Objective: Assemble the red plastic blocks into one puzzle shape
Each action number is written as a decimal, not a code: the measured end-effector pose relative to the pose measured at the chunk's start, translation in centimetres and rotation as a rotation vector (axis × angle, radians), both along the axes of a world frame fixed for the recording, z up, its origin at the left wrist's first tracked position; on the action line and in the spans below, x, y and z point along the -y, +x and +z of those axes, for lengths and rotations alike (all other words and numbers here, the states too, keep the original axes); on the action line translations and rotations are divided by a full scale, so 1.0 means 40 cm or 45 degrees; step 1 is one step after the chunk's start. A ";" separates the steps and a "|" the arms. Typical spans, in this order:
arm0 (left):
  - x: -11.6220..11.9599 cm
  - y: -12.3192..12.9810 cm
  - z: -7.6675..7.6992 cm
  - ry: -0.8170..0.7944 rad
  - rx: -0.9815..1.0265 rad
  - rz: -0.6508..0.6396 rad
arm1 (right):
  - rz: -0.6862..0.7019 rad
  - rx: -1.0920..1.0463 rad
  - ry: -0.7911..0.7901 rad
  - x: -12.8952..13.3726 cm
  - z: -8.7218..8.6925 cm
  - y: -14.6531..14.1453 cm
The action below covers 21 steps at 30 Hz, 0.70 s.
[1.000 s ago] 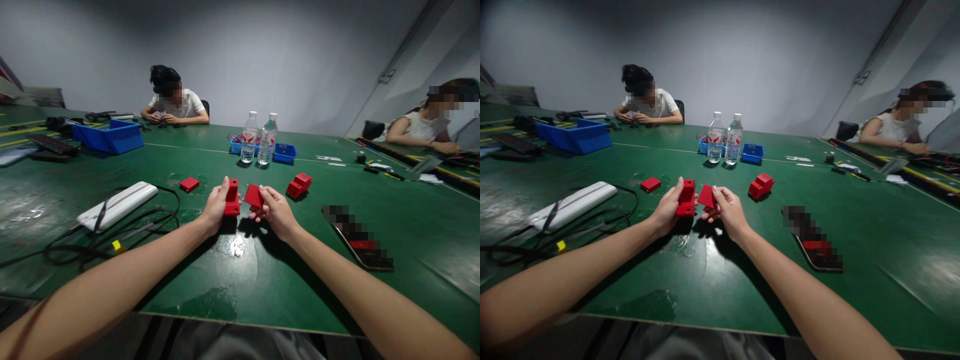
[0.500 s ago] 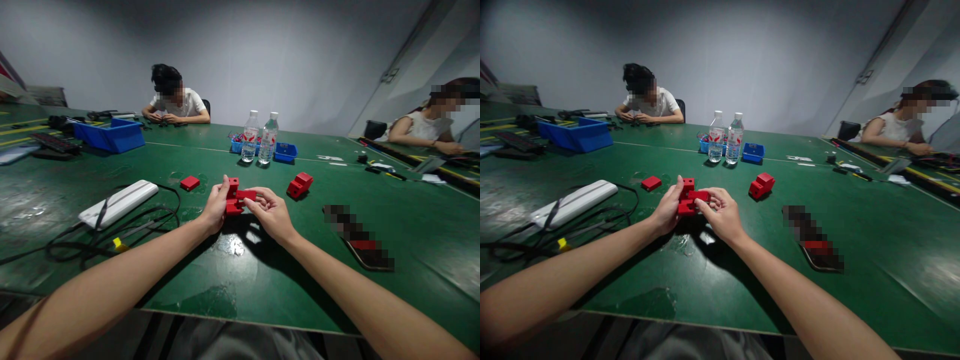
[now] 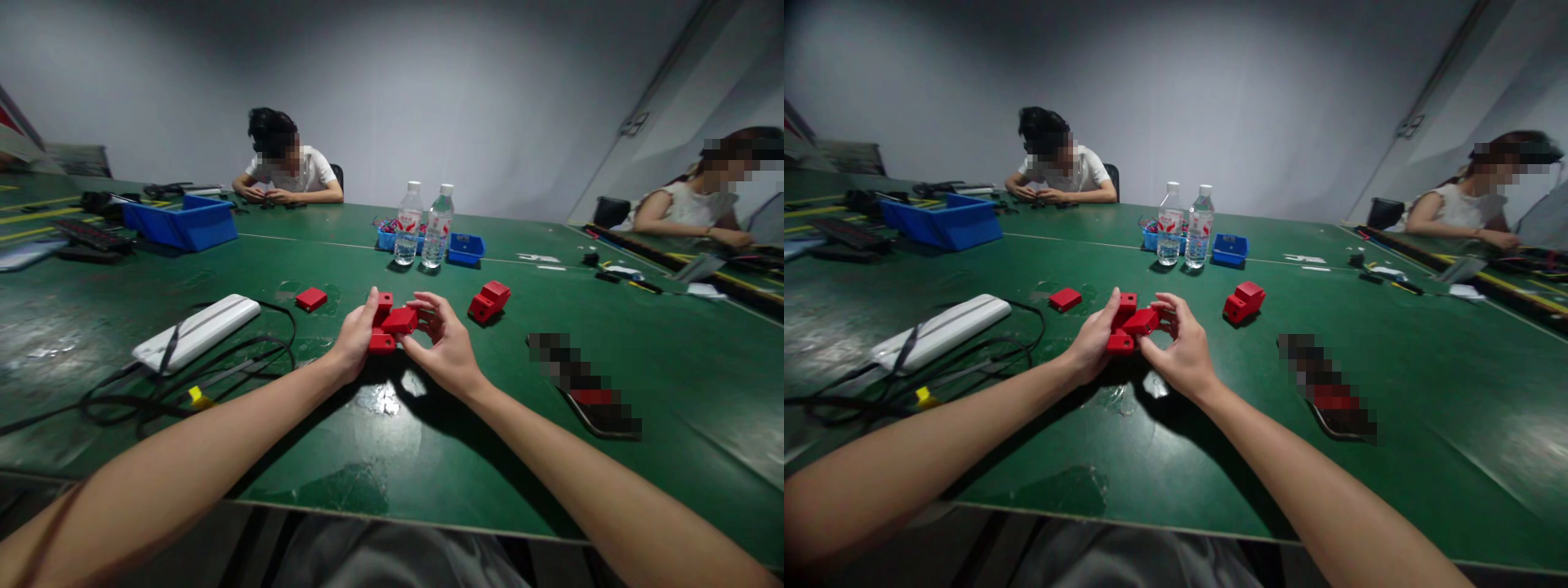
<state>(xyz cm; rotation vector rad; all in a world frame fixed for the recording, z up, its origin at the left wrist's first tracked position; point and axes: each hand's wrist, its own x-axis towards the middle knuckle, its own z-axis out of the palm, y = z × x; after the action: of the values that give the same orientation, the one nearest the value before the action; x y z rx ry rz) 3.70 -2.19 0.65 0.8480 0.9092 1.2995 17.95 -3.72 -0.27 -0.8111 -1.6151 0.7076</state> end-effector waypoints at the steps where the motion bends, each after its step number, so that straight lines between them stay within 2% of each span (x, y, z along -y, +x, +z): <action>1: 0.000 0.000 0.000 -0.003 0.006 -0.012 | 0.003 0.024 0.028 0.001 0.002 0.001; 6: 0.000 0.000 -0.002 0.014 0.016 -0.027 | -0.026 0.184 0.211 0.010 0.013 0.007; 11: -0.002 0.001 -0.001 0.029 -0.010 -0.029 | -0.080 0.198 0.221 0.015 0.014 0.007; 15: -0.006 -0.002 0.000 0.033 0.005 -0.052 | -0.143 0.066 0.120 0.006 0.006 0.005; 21: -0.002 -0.004 0.003 0.014 -0.071 -0.021 | -0.120 -0.184 -0.194 -0.015 0.013 0.009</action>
<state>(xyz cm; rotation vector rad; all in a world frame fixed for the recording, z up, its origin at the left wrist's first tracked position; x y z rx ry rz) 3.55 -2.10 0.79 0.9026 0.9376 1.2727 18.30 -3.12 0.25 -0.9184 -1.3970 0.8101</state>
